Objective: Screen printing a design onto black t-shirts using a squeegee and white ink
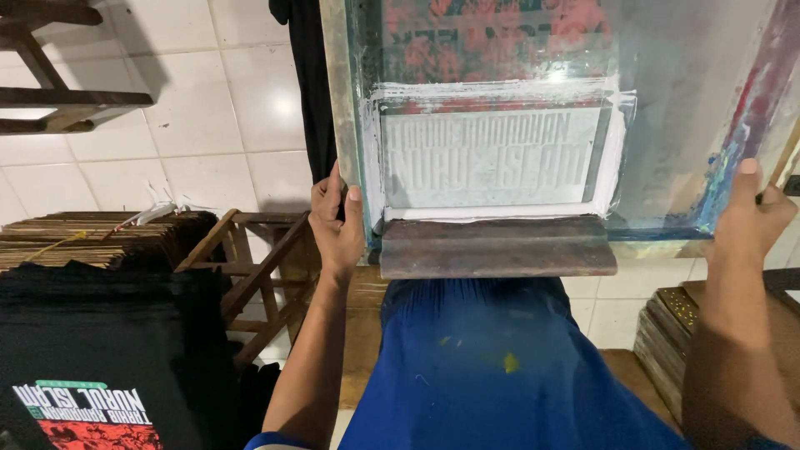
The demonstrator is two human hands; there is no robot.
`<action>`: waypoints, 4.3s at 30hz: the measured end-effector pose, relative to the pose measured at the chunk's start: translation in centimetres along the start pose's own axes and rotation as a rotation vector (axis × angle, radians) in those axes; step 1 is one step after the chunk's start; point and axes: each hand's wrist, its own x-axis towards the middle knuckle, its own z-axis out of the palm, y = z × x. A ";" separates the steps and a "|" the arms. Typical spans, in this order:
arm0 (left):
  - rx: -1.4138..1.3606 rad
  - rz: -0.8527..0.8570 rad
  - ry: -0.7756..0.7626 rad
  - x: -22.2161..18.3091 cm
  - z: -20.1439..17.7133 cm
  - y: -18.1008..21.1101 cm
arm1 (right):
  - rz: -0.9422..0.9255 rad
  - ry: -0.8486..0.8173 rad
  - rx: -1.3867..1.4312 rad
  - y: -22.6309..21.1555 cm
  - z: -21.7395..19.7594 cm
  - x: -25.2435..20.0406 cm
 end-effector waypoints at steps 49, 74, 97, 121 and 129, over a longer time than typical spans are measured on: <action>0.040 0.043 -0.020 0.0 0.0 -0.6 | 0.347 -0.028 -0.090 -0.2 -0.1 0.3; 0.067 0.144 0.017 0.0 0.1 -1.2 | 0.137 -0.009 -0.110 -1.8 -0.6 -0.8; 0.002 0.199 0.033 0.0 0.4 -2.2 | 0.094 -0.034 -0.053 -1.6 0.0 -0.8; 0.075 0.021 0.001 2.2 0.5 0.3 | -0.144 -0.067 -0.094 2.3 -0.4 1.4; 0.025 -0.025 -0.011 2.2 0.4 0.7 | -0.047 -0.065 -0.107 0.5 -0.3 0.3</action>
